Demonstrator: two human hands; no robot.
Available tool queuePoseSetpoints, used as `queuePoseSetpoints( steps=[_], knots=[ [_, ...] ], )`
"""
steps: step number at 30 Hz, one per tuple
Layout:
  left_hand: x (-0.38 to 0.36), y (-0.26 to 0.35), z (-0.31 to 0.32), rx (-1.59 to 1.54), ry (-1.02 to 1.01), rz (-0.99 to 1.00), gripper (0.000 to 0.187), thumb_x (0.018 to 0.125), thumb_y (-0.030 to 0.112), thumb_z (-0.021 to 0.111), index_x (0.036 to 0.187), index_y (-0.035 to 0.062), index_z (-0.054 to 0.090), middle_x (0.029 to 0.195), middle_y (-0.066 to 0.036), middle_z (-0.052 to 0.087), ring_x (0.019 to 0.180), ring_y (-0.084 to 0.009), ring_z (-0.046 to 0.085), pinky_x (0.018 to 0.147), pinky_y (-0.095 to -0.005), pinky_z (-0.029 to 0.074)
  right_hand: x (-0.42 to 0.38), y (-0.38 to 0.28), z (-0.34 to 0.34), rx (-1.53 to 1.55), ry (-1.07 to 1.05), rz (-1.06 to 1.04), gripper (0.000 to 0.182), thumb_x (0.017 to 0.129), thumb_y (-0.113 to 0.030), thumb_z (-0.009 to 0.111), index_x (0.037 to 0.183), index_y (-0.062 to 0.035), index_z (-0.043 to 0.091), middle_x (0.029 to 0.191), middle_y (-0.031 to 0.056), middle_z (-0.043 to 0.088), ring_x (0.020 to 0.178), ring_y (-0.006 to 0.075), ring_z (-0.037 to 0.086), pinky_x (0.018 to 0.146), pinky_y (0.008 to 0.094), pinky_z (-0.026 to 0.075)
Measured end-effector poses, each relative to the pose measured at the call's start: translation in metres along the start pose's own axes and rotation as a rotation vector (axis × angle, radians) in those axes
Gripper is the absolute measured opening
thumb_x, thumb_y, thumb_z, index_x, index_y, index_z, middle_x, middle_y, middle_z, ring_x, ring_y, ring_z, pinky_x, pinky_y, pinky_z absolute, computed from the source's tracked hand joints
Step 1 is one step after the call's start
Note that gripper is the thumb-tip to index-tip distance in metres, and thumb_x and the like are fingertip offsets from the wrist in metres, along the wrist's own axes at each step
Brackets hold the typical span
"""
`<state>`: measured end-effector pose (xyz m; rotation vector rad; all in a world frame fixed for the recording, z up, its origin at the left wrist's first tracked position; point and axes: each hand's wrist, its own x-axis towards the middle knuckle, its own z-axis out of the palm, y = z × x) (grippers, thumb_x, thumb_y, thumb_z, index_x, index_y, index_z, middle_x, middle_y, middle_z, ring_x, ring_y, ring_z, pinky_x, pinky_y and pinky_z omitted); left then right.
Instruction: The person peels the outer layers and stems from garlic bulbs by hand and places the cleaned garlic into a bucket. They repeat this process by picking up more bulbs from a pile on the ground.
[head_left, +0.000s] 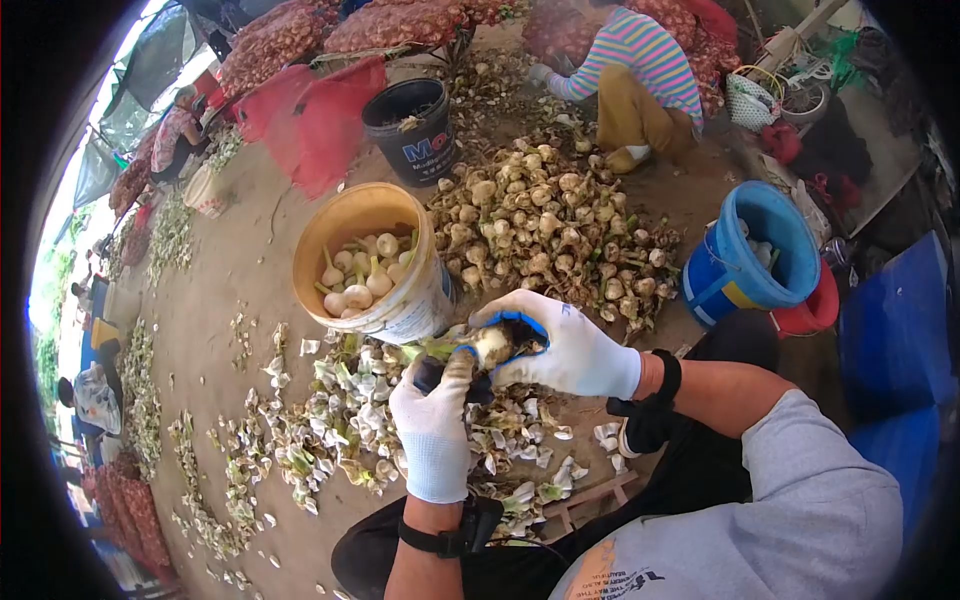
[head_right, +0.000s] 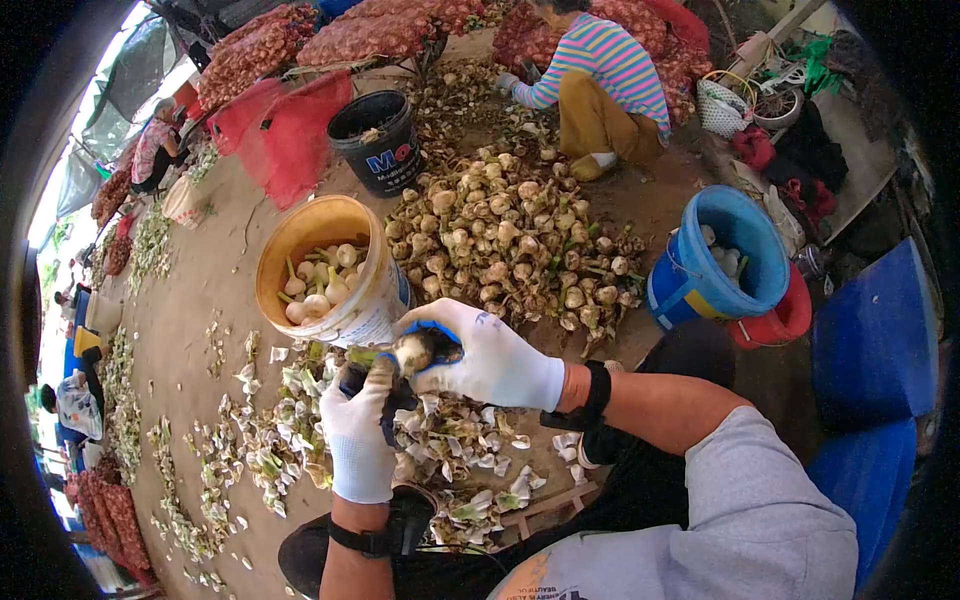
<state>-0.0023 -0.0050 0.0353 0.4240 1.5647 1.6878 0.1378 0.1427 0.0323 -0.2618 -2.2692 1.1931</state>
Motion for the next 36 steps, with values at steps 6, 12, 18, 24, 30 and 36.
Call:
queuePoseSetpoints(
  steps=[6, 12, 18, 24, 30, 36],
  knots=[
    [-0.004, 0.007, 0.003, 0.197, -0.007, 0.182, 0.027, 0.098, 0.006, 0.073, 0.122, -0.006, 0.069, 0.106, -0.005, 0.074, 0.089, -0.0094, 0.066, 0.082, -0.0257, 0.054, 0.001, 0.011, -0.003, 1.066, -0.113, 0.597, 0.055, 0.102, -0.034, 0.071, 0.141, 0.0005, 0.055, 0.118, 0.0089, 0.07, 0.102, 0.0209, 0.072, 0.089, 0.0402, 0.062],
    [-0.004, 0.002, 0.002, 0.301, 0.029, 0.207, 0.029, 0.097, 0.001, 0.071, 0.125, -0.0055, 0.068, 0.11, -0.007, 0.074, 0.095, -0.0102, 0.066, 0.087, -0.0259, 0.054, -0.001, 0.015, 0.006, 1.234, -0.118, 0.623, 0.055, 0.106, -0.038, 0.064, 0.142, 0.002, 0.054, 0.12, 0.0105, 0.07, 0.102, 0.0189, 0.072, 0.085, 0.0361, 0.064],
    [-0.003, 0.0, 0.005, 0.169, 0.039, 0.224, 0.029, 0.099, 0.001, 0.07, 0.126, -0.0056, 0.066, 0.112, -0.007, 0.073, 0.096, -0.0109, 0.066, 0.088, -0.0263, 0.054, 0.004, 0.008, 0.004, 0.701, -0.046, 0.48, 0.049, 0.102, -0.022, 0.073, 0.142, 0.0011, 0.056, 0.124, 0.0091, 0.071, 0.104, 0.0166, 0.071, 0.085, 0.0328, 0.062],
    [-0.002, 0.002, 0.004, -0.087, 0.028, 0.098, 0.03, 0.1, 0.002, 0.07, 0.128, -0.0058, 0.064, 0.112, -0.006, 0.073, 0.095, -0.0117, 0.067, 0.087, -0.0273, 0.056, 0.004, 0.033, -0.004, 1.301, -0.11, 0.65, 0.049, 0.108, -0.03, 0.062, 0.145, 0.0016, 0.054, 0.121, 0.0118, 0.072, 0.1, 0.0182, 0.072, 0.085, 0.0351, 0.063],
    [-0.006, -0.005, 0.007, 0.114, 0.079, 0.197, 0.027, 0.098, 0.005, 0.073, 0.123, -0.0037, 0.068, 0.108, -0.005, 0.074, 0.095, -0.0102, 0.065, 0.088, -0.0263, 0.052, 0.008, 0.018, -0.003, 0.554, -0.04, 0.373, 0.051, 0.103, -0.031, 0.072, 0.14, 0.0004, 0.06, 0.121, 0.0068, 0.072, 0.108, 0.0088, 0.065, 0.093, 0.0277, 0.055],
    [-0.014, -0.007, 0.012, 0.332, 0.069, 0.272, 0.025, 0.099, 0.007, 0.073, 0.121, -0.0042, 0.067, 0.105, -0.007, 0.073, 0.091, -0.0121, 0.066, 0.084, -0.0266, 0.053, 0.006, 0.022, -0.005, 0.623, -0.015, 0.566, 0.041, 0.102, -0.026, 0.073, 0.132, 0.0005, 0.065, 0.117, 0.0075, 0.073, 0.1, 0.0109, 0.069, 0.091, 0.0288, 0.057]
  ],
)
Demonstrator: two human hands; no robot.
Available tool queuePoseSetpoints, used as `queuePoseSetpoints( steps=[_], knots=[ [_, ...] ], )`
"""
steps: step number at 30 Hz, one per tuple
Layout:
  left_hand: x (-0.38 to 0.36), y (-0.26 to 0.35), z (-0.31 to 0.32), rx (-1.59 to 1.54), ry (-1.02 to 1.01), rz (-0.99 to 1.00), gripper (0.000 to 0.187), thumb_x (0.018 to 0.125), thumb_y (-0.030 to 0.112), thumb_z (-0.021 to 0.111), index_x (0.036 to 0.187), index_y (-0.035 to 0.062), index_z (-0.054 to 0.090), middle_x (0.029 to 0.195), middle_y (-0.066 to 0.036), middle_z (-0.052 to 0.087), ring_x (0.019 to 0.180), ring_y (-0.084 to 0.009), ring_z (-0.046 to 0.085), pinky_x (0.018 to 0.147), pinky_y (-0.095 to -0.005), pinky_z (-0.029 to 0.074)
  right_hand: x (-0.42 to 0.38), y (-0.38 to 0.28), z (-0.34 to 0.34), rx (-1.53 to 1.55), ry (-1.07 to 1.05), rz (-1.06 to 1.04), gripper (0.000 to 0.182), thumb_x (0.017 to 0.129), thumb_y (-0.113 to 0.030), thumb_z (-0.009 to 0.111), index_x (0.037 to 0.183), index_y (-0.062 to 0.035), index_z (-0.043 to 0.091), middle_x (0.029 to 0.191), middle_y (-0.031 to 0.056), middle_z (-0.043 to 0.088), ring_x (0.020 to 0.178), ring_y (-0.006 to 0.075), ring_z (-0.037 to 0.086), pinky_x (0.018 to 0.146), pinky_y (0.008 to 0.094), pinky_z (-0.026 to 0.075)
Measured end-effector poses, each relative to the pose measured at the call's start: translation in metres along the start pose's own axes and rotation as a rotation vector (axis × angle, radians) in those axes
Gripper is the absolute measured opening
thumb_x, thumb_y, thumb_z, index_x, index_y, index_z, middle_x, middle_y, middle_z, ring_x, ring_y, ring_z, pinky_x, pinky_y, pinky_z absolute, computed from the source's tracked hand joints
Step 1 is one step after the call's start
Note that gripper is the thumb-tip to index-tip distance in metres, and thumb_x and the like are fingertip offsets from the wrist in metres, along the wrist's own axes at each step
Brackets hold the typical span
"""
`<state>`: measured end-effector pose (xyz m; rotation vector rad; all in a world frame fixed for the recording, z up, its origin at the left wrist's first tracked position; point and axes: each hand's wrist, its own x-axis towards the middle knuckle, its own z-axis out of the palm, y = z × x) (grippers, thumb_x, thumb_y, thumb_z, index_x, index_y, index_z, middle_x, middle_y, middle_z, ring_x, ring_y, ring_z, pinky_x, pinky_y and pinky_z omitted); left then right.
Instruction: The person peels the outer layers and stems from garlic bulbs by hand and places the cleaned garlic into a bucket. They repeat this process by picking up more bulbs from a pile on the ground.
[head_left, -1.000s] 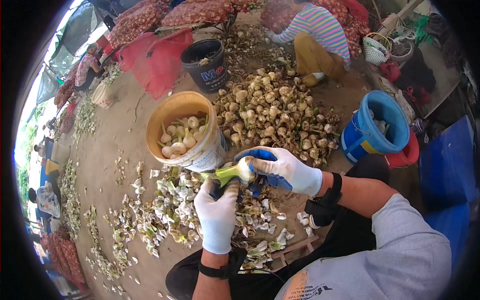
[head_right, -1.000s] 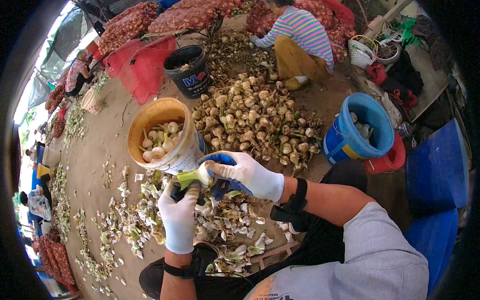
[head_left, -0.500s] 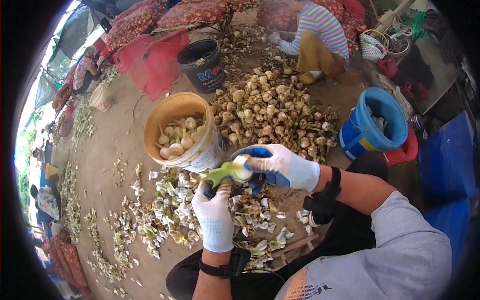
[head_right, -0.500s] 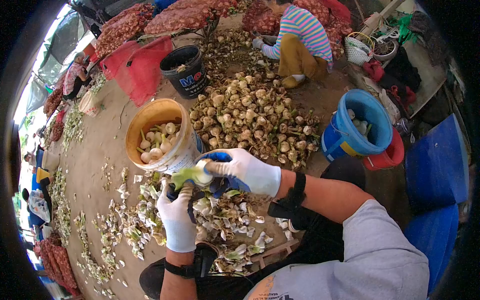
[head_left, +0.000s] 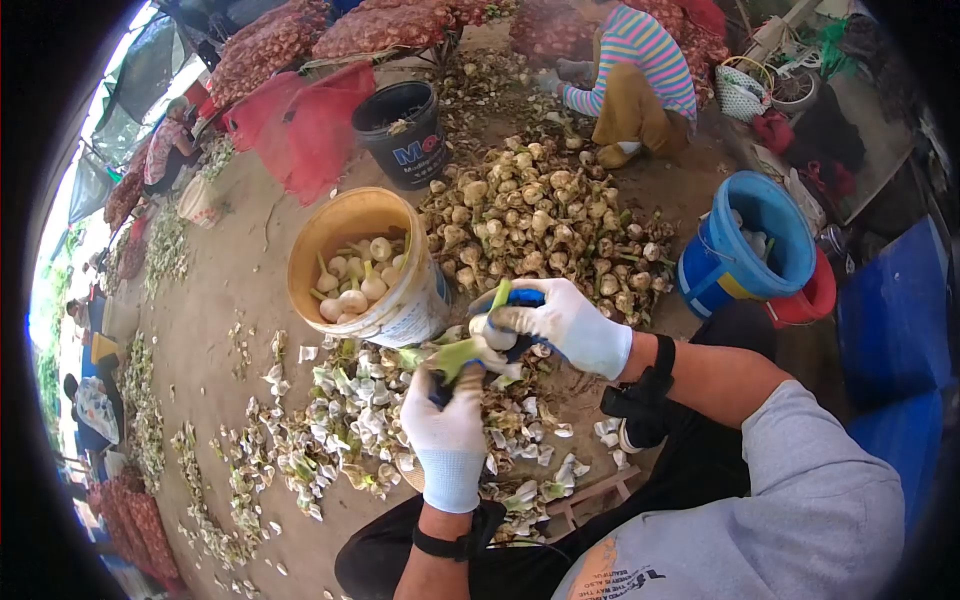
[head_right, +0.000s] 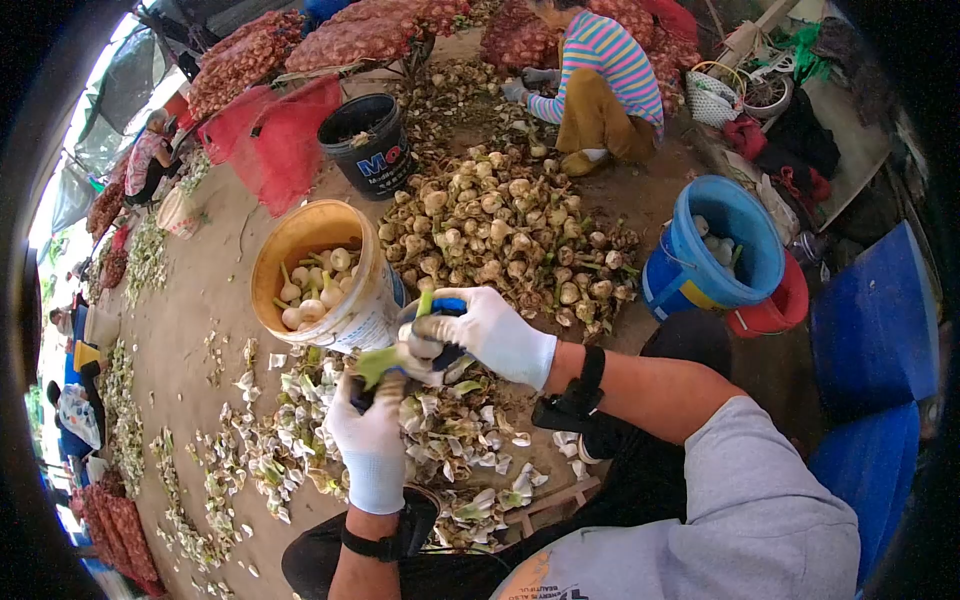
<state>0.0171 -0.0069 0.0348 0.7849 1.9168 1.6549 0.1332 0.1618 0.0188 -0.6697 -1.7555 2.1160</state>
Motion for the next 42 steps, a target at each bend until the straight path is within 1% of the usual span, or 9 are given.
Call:
queuePoseSetpoints(
  steps=[4, 8, 10, 12, 14, 19, 32, 35, 42],
  knots=[
    [0.019, -0.002, -0.028, -0.217, 0.278, -0.13, 0.029, 0.096, -0.002, 0.068, 0.125, -0.0062, 0.065, 0.11, -0.009, 0.073, 0.092, -0.0153, 0.069, 0.085, -0.0301, 0.058, -0.003, -0.014, -0.004, 0.391, 0.014, 0.044, 0.029, 0.105, -0.017, 0.066, 0.127, 0.0025, 0.068, 0.116, 0.0113, 0.074, 0.102, 0.0192, 0.073, 0.087, 0.0355, 0.064],
    [0.029, -0.02, -0.054, 0.291, 0.225, 0.044, 0.025, 0.096, 0.002, 0.067, 0.119, -0.0074, 0.064, 0.109, -0.015, 0.072, 0.093, -0.0249, 0.07, 0.087, -0.0343, 0.057, -0.005, -0.014, -0.007, 0.24, -0.056, -0.092, 0.033, 0.103, -0.014, 0.069, 0.131, 0.0028, 0.067, 0.117, 0.0107, 0.074, 0.104, 0.0173, 0.072, 0.088, 0.0342, 0.063],
    [0.021, -0.032, -0.055, 1.079, 0.217, 0.238, 0.03, 0.093, 0.005, 0.069, 0.12, -0.0074, 0.065, 0.11, -0.021, 0.071, 0.094, -0.0339, 0.07, 0.09, -0.041, 0.056, -0.007, -0.013, -0.005, 0.113, -0.062, -0.139, 0.034, 0.101, -0.014, 0.073, 0.131, 0.0014, 0.068, 0.117, 0.0083, 0.075, 0.104, 0.0135, 0.07, 0.093, 0.0308, 0.059],
    [0.019, -0.052, -0.064, 1.123, 0.161, 0.3, 0.036, 0.092, 0.01, 0.072, 0.124, -0.0046, 0.067, 0.114, -0.023, 0.069, 0.094, -0.0385, 0.068, 0.089, -0.0456, 0.055, -0.01, -0.016, -0.002, 0.013, -0.057, -0.143, 0.036, 0.099, -0.014, 0.075, 0.131, 0.0003, 0.068, 0.116, 0.0068, 0.075, 0.104, 0.0115, 0.069, 0.094, 0.0292, 0.057],
    [0.011, -0.019, -0.053, 0.764, -0.018, 0.177, 0.04, 0.09, 0.01, 0.075, 0.128, -0.0007, 0.068, 0.115, -0.018, 0.07, 0.093, -0.036, 0.068, 0.086, -0.0446, 0.055, -0.011, -0.017, 0.001, -0.089, -0.05, -0.154, 0.037, 0.097, -0.013, 0.077, 0.132, -0.0009, 0.068, 0.115, 0.0053, 0.074, 0.103, 0.0095, 0.068, 0.095, 0.0276, 0.055],
    [0.002, 0.009, -0.024, 0.469, -0.093, 0.405, 0.025, 0.089, 0.007, 0.079, 0.112, -0.0023, 0.075, 0.098, -0.016, 0.075, 0.09, -0.0261, 0.072, 0.084, -0.0369, 0.056, -0.013, -0.008, 0.014, -0.25, -0.07, -0.197, 0.048, 0.092, -0.009, 0.082, 0.135, -0.0016, 0.064, 0.126, 0.0068, 0.073, 0.115, 0.0124, 0.067, 0.104, 0.0314, 0.053],
    [0.005, 0.005, -0.024, 0.597, 0.018, 0.348, 0.011, 0.092, 0.004, 0.072, 0.1, -0.0036, 0.072, 0.088, -0.015, 0.074, 0.076, -0.0187, 0.069, 0.073, -0.0333, 0.055, -0.012, 0.001, 0.013, -0.41, -0.129, -0.411, 0.029, 0.088, -0.005, 0.082, 0.114, -0.0046, 0.071, 0.134, 0.0127, 0.07, 0.113, 0.0211, 0.07, 0.097, 0.0348, 0.056],
    [0.011, 0.01, -0.031, 0.027, -0.06, -0.045, 0.011, 0.097, 0.005, 0.069, 0.106, -0.0009, 0.069, 0.092, -0.005, 0.072, 0.079, -0.0082, 0.063, 0.072, -0.0269, 0.052, -0.014, -0.008, 0.011, -0.432, -0.242, -0.426, 0.028, 0.094, 0.001, 0.071, 0.121, -0.001, 0.069, 0.127, 0.0133, 0.072, 0.111, 0.02, 0.07, 0.097, 0.0345, 0.055],
    [0.004, 0.006, -0.028, -0.047, 0.015, -0.032, 0.012, 0.099, 0.005, 0.068, 0.109, -0.0006, 0.069, 0.094, -0.001, 0.07, 0.083, -0.007, 0.061, 0.077, -0.0246, 0.052, -0.011, -0.006, 0.014, -0.265, 0.016, -0.143, 0.033, 0.097, -0.009, 0.075, 0.129, -0.0033, 0.068, 0.132, 0.008, 0.069, 0.119, 0.0161, 0.065, 0.103, 0.0339, 0.051]
  ],
)
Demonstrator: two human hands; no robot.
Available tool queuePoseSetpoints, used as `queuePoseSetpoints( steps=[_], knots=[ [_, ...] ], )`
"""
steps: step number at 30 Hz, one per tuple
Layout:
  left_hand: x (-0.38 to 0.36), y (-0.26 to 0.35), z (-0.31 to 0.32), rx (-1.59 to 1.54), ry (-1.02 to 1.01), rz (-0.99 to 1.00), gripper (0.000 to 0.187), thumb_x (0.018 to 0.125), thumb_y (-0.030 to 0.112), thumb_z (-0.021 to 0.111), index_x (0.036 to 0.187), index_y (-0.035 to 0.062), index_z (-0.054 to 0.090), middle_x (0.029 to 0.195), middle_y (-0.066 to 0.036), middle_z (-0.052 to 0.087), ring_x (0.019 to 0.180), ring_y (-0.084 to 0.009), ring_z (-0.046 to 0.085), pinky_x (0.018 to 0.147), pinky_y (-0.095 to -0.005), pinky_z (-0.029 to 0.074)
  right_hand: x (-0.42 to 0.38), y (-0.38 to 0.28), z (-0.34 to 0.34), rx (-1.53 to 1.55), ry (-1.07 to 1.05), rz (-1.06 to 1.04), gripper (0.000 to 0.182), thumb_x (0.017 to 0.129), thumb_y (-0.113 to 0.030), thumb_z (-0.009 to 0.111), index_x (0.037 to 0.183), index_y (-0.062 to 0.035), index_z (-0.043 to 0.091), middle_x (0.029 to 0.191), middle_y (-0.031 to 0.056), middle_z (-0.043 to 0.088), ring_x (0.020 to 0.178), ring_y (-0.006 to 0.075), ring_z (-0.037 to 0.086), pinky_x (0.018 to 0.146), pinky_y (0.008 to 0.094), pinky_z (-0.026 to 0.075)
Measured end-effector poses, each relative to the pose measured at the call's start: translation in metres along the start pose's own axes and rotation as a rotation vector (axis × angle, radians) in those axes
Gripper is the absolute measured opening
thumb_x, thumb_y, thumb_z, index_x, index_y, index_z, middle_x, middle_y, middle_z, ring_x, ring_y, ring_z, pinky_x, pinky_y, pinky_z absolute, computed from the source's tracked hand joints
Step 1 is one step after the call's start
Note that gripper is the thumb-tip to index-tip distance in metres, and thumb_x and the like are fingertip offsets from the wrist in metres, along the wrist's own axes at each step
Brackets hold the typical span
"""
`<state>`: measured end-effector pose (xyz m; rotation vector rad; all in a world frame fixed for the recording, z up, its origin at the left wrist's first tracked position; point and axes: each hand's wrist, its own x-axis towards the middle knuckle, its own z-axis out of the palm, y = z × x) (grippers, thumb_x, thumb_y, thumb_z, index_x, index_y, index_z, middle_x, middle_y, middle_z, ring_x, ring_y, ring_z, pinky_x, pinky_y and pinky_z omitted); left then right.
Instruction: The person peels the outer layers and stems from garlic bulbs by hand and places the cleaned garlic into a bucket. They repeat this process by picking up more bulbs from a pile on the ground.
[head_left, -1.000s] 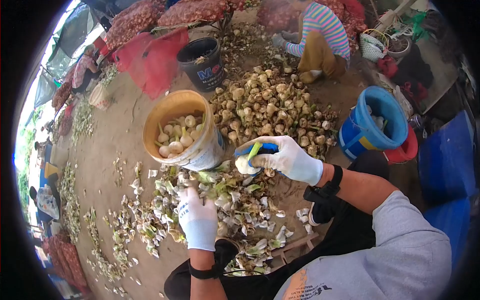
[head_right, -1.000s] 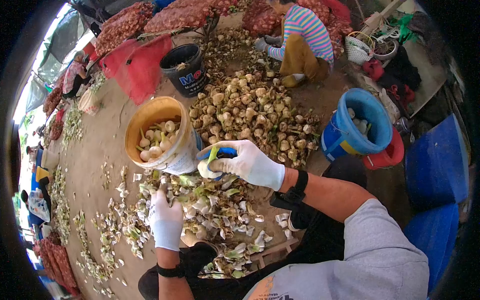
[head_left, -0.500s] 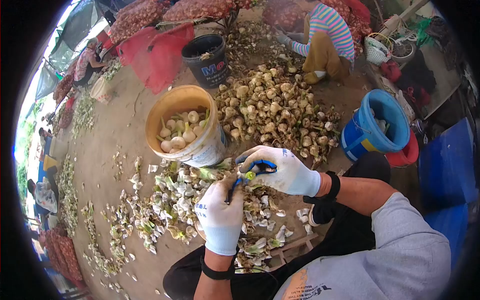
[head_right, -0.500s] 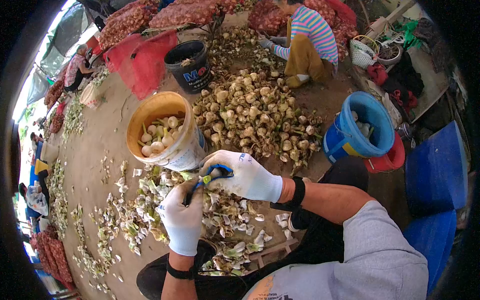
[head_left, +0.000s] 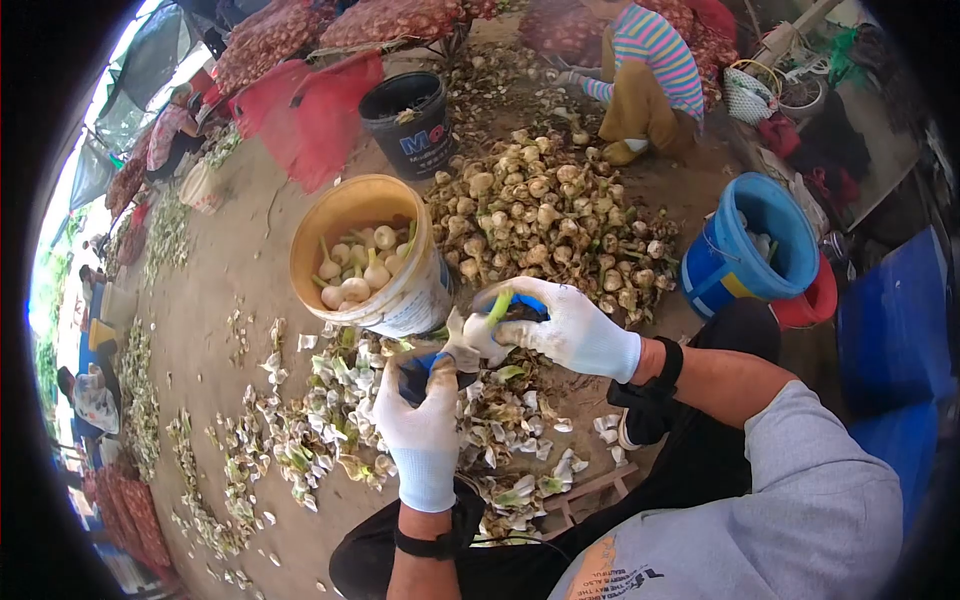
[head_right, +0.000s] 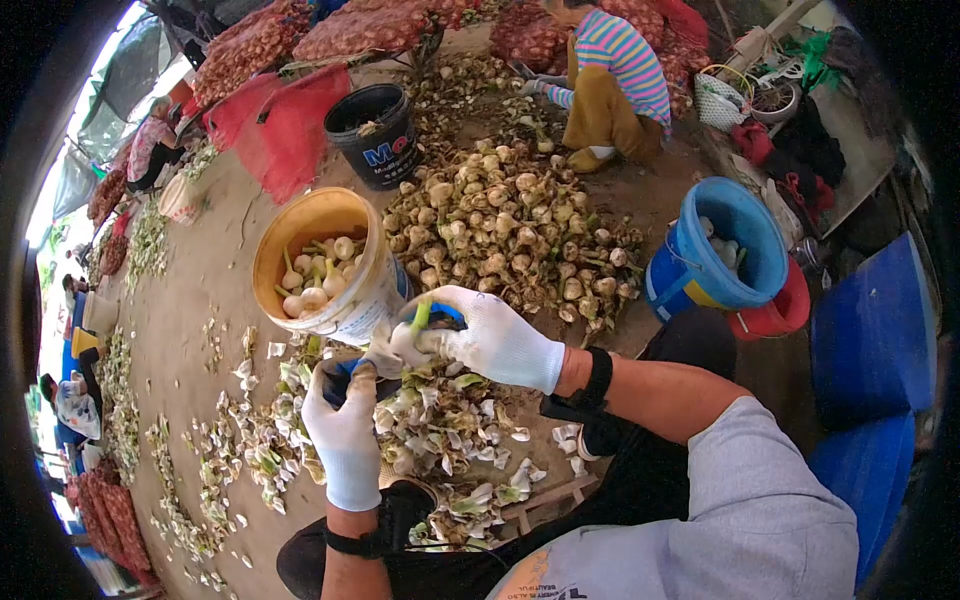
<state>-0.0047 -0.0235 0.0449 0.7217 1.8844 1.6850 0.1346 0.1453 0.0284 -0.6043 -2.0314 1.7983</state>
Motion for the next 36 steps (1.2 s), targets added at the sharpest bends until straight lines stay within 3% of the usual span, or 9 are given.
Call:
queuePoseSetpoints(
  steps=[5, 10, 15, 20, 28, 30, 33, 34, 36],
  knots=[
    [-0.002, -0.005, 0.007, -0.082, -0.018, -0.025, 0.012, 0.1, 0.006, 0.069, 0.11, 0.0009, 0.069, 0.093, -0.001, 0.069, 0.081, -0.0069, 0.06, 0.074, -0.024, 0.051, -0.002, 0.013, 0.003, 0.16, -0.055, 0.07, 0.022, 0.1, -0.011, 0.072, 0.118, 0.0013, 0.071, 0.102, 0.0053, 0.075, 0.09, 0.0107, 0.07, 0.081, 0.0284, 0.06],
    [0.023, -0.005, -0.029, -0.18, 0.296, -0.01, 0.019, 0.101, 0.009, 0.067, 0.115, -0.0035, 0.066, 0.097, -0.006, 0.07, 0.079, -0.0128, 0.066, 0.078, -0.0297, 0.059, 0.005, 0.016, -0.01, 0.617, -0.061, 0.157, 0.025, 0.103, -0.01, 0.066, 0.123, 0.0052, 0.067, 0.118, 0.0134, 0.072, 0.104, 0.0217, 0.072, 0.093, 0.0387, 0.064],
    [0.021, -0.001, -0.057, 0.306, 0.246, 0.051, 0.015, 0.099, 0.009, 0.07, 0.102, -0.0056, 0.069, 0.087, -0.009, 0.073, 0.071, -0.0128, 0.064, 0.07, -0.0295, 0.055, 0.012, 0.031, -0.021, 0.821, -0.12, 0.144, 0.031, 0.106, -0.012, 0.062, 0.132, 0.0051, 0.061, 0.129, 0.0176, 0.069, 0.114, 0.0284, 0.071, 0.097, 0.044, 0.063],
    [0.011, -0.015, -0.081, 1.119, 0.1, 0.063, 0.023, 0.091, 0.021, 0.076, 0.094, -0.0004, 0.068, 0.09, -0.021, 0.07, 0.08, -0.0371, 0.069, 0.075, -0.0458, 0.054, 0.033, 0.05, -0.019, 0.793, -0.081, 0.233, 0.03, 0.106, -0.014, 0.061, 0.129, 0.0051, 0.063, 0.131, 0.0182, 0.069, 0.117, 0.03, 0.07, 0.099, 0.0459, 0.062],
    [0.004, -0.007, -0.083, 1.106, 0.04, 0.078, 0.032, 0.093, 0.03, 0.076, 0.089, 0.0, 0.066, 0.091, -0.019, 0.068, 0.082, -0.0394, 0.067, 0.073, -0.0463, 0.052, 0.161, 0.049, 0.015, 0.754, -0.032, -0.041, 0.029, 0.107, -0.016, 0.062, 0.131, 0.0, 0.063, 0.128, 0.0138, 0.069, 0.117, 0.0266, 0.069, 0.102, 0.0423, 0.059],
    [0.005, -0.005, -0.08, 1.1, 0.009, 0.056, 0.033, 0.094, 0.03, 0.076, 0.089, -0.0008, 0.065, 0.092, -0.019, 0.068, 0.081, -0.039, 0.066, 0.072, -0.0459, 0.051, 0.171, 0.046, 0.022, 0.657, 0.065, -0.034, 0.029, 0.107, -0.018, 0.062, 0.128, 0.0014, 0.064, 0.125, 0.0122, 0.07, 0.11, 0.0248, 0.071, 0.096, 0.0364, 0.059],
    [0.004, 0.001, -0.074, 1.059, 0.031, 0.088, 0.028, 0.093, 0.025, 0.077, 0.09, -0.0005, 0.065, 0.091, -0.018, 0.067, 0.082, -0.0381, 0.066, 0.073, -0.0456, 0.051, 0.16, 0.132, 0.003, -0.493, 0.224, 0.12, 0.038, 0.097, -0.03, 0.071, 0.118, 0.0021, 0.069, 0.104, 0.0172, 0.075, 0.094, 0.0284, 0.073, 0.085, 0.0368, 0.056],
    [0.002, 0.004, -0.073, 1.06, 0.026, 0.078, 0.028, 0.093, 0.025, 0.077, 0.09, -0.0005, 0.065, 0.091, -0.018, 0.067, 0.082, -0.0381, 0.066, 0.073, -0.0456, 0.051, 0.148, 0.175, -0.008, -0.666, 0.114, 0.225, 0.046, 0.096, -0.04, 0.068, 0.115, 0.0017, 0.07, 0.112, 0.0265, 0.073, 0.107, 0.042, 0.07, 0.096, 0.0482, 0.054],
    [0.001, 0.005, -0.07, 1.043, -0.031, 0.055, 0.024, 0.092, 0.022, 0.076, 0.091, 0.0005, 0.065, 0.092, -0.017, 0.066, 0.085, -0.0379, 0.066, 0.075, -0.0453, 0.051, 0.115, 0.239, -0.016, -0.991, -0.088, 0.5, 0.042, 0.098, -0.033, 0.064, 0.124, -0.001, 0.065, 0.128, 0.0215, 0.069, 0.117, 0.0385, 0.067, 0.097, 0.0488, 0.055]
  ],
)
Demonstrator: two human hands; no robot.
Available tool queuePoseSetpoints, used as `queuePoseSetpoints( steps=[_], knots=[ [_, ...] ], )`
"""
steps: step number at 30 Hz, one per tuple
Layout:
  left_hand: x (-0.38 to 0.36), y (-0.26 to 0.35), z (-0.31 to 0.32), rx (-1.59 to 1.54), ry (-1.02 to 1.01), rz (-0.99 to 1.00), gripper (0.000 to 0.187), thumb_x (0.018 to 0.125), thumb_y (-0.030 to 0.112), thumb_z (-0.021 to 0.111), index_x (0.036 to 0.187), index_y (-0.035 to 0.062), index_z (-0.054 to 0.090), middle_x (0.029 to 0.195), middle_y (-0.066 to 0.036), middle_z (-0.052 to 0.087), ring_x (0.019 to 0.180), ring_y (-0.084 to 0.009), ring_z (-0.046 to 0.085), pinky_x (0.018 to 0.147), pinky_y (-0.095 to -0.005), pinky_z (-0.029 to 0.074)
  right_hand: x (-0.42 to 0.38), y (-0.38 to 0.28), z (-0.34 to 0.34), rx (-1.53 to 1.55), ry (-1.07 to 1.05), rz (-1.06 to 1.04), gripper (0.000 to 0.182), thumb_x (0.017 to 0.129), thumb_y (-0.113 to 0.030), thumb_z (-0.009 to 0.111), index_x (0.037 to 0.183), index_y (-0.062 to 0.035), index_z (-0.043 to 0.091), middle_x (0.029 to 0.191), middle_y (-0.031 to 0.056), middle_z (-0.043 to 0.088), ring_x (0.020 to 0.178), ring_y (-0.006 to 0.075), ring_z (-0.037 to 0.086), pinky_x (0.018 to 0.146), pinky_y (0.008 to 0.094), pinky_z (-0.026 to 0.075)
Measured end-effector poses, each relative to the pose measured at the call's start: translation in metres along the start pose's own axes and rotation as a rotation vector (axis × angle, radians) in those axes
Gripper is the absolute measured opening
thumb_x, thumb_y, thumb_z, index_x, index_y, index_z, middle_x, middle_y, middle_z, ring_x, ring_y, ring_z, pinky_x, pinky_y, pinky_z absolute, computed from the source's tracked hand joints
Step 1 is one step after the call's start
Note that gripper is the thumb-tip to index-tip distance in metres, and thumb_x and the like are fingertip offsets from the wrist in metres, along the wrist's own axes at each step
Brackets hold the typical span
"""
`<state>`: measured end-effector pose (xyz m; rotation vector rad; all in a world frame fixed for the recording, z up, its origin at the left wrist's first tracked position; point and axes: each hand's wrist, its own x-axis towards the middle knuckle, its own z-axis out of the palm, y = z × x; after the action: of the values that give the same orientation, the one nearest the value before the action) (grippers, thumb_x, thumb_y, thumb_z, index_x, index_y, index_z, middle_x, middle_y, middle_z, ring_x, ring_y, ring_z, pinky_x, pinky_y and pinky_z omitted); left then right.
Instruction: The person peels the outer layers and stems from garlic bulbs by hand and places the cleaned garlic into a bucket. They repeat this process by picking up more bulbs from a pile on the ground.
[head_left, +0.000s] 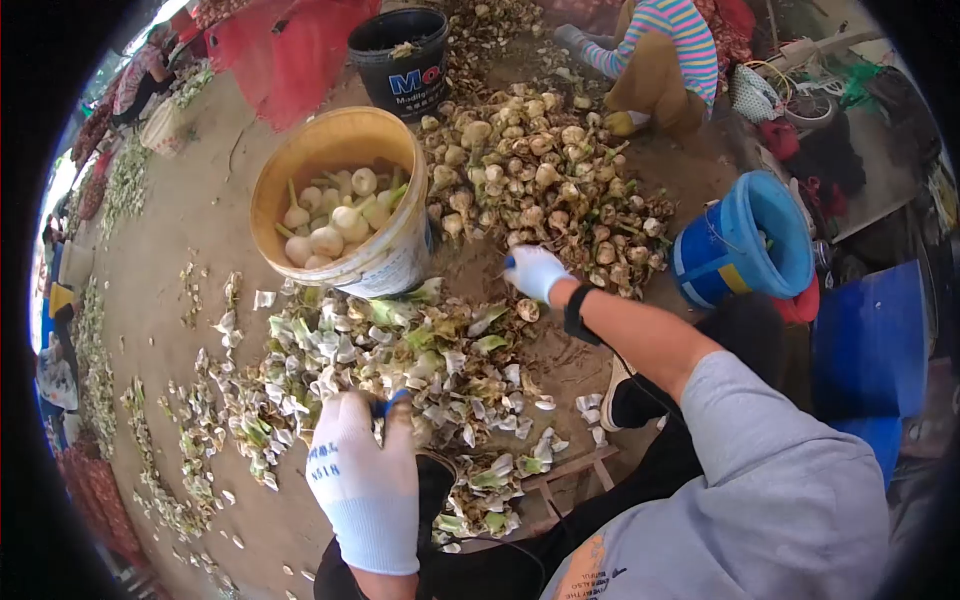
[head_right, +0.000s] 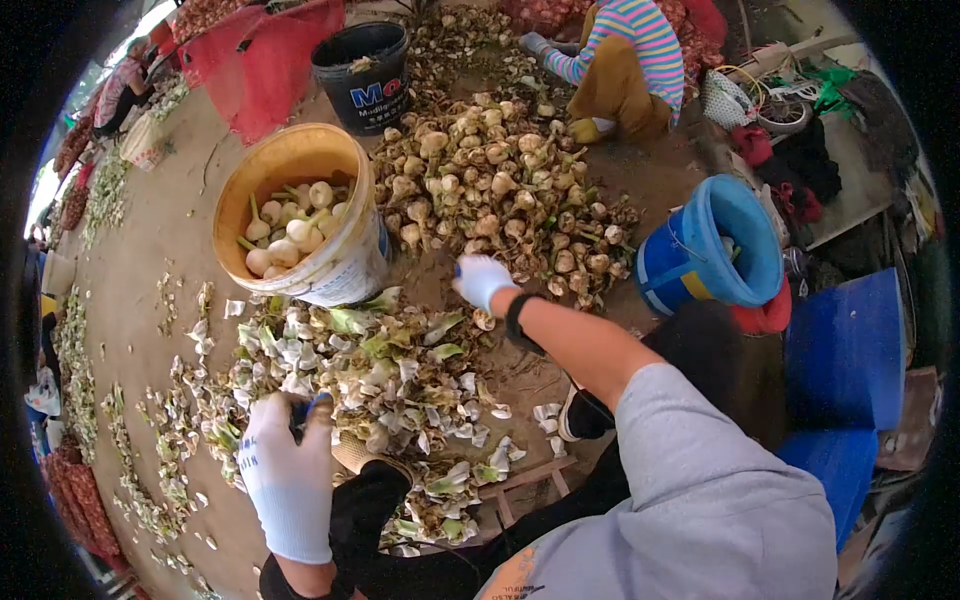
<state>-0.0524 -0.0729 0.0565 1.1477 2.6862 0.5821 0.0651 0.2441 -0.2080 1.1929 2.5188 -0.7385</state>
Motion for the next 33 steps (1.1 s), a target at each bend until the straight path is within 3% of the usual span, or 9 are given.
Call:
queuePoseSetpoints(
  steps=[3, 10, 13, 16, 18, 23, 26, 28, 33],
  knots=[
    [0.001, 0.002, 0.008, 0.007, -0.058, 0.012, 0.022, 0.091, 0.018, 0.078, 0.093, -0.0007, 0.066, 0.09, -0.018, 0.066, 0.084, -0.0376, 0.065, 0.076, -0.0446, 0.051, -0.01, 0.044, 0.085, -0.325, 0.028, -0.064, 0.022, 0.099, -0.018, 0.059, 0.118, -0.006, 0.059, 0.12, 0.0204, 0.065, 0.104, 0.0329, 0.068, 0.086, 0.0419, 0.059],
    [0.006, 0.012, 0.025, 0.039, -0.163, 0.066, 0.022, 0.089, 0.018, 0.079, 0.095, 0.0003, 0.068, 0.09, -0.018, 0.067, 0.085, -0.0376, 0.066, 0.076, -0.0454, 0.051, -0.005, 0.032, 0.103, -0.738, -0.182, -0.18, 0.043, 0.095, -0.011, 0.068, 0.137, -0.0042, 0.058, 0.131, 0.0171, 0.063, 0.113, 0.0334, 0.066, 0.087, 0.0436, 0.058],
    [0.006, 0.019, 0.029, 0.001, -0.177, 0.128, 0.025, 0.09, 0.023, 0.078, 0.095, 0.0001, 0.068, 0.091, -0.019, 0.066, 0.085, -0.0382, 0.066, 0.075, -0.0462, 0.051, -0.007, 0.025, 0.068, -0.264, -0.371, 0.172, 0.051, 0.102, -0.035, 0.062, 0.143, -0.004, 0.057, 0.145, 0.0223, 0.057, 0.124, 0.0345, 0.064, 0.096, 0.0471, 0.058],
    [0.003, 0.033, 0.033, -0.071, -0.322, 0.181, 0.028, 0.091, 0.025, 0.077, 0.096, -0.001, 0.069, 0.089, -0.02, 0.067, 0.084, -0.038, 0.067, 0.075, -0.046, 0.052, -0.012, 0.026, 0.017, -0.053, -0.269, 0.146, 0.069, 0.1, -0.051, 0.06, 0.146, 0.0001, 0.056, 0.144, 0.0232, 0.061, 0.121, 0.0346, 0.066, 0.095, 0.0469, 0.058],
    [0.0, 0.041, 0.04, -0.275, -0.48, 0.235, 0.03, 0.093, 0.027, 0.075, 0.099, -0.0019, 0.071, 0.087, -0.021, 0.068, 0.083, -0.0375, 0.068, 0.074, -0.0449, 0.052, -0.018, 0.028, -0.023, 0.142, -0.225, 0.132, 0.083, 0.091, -0.064, 0.067, 0.133, 0.0072, 0.065, 0.126, 0.0261, 0.071, 0.112, 0.0365, 0.07, 0.093, 0.0471, 0.056],
    [-0.005, 0.071, 0.052, -0.622, -0.399, 0.271, 0.021, 0.091, 0.013, 0.077, 0.105, -0.002, 0.071, 0.09, -0.018, 0.07, 0.087, -0.0336, 0.069, 0.082, -0.0402, 0.054, -0.086, -0.012, -0.114, 1.186, -0.264, -0.05, 0.03, 0.094, -0.029, 0.082, 0.102, -0.0035, 0.071, 0.084, 0.0041, 0.072, 0.069, 0.0136, 0.069, 0.07, 0.0288, 0.056],
    [-0.003, 0.082, 0.057, -0.606, -0.191, 0.416, 0.024, 0.09, 0.013, 0.078, 0.108, -0.0015, 0.069, 0.099, -0.019, 0.07, 0.093, -0.0335, 0.069, 0.084, -0.0405, 0.053, -0.139, -0.039, -0.148, 1.447, -0.376, -0.284, 0.042, 0.092, -0.029, 0.085, 0.119, -0.0012, 0.067, 0.102, 0.0033, 0.073, 0.087, 0.0114, 0.068, 0.081, 0.0289, 0.059],
    [-0.002, 0.082, 0.067, -0.55, -0.075, 0.47, 0.025, 0.087, 0.011, 0.079, 0.105, -0.0014, 0.067, 0.101, -0.018, 0.067, 0.094, -0.036, 0.067, 0.083, -0.0429, 0.052, -0.172, -0.05, -0.162, 1.312, -0.249, -0.549, 0.053, 0.093, -0.029, 0.084, 0.132, 0.0002, 0.063, 0.112, 0.0031, 0.071, 0.102, 0.0104, 0.066, 0.092, 0.0286, 0.056],
    [-0.003, 0.084, 0.073, -0.382, 0.122, 0.583, 0.023, 0.08, 0.007, 0.079, 0.09, 0.0004, 0.059, 0.089, -0.017, 0.059, 0.085, -0.0405, 0.06, 0.073, -0.0488, 0.048, -0.211, -0.058, -0.163, 0.926, -0.085, -0.687, 0.064, 0.091, -0.02, 0.085, 0.144, -0.0018, 0.055, 0.122, 0.0059, 0.069, 0.117, 0.014, 0.062, 0.108, 0.0338, 0.049]
  ],
)
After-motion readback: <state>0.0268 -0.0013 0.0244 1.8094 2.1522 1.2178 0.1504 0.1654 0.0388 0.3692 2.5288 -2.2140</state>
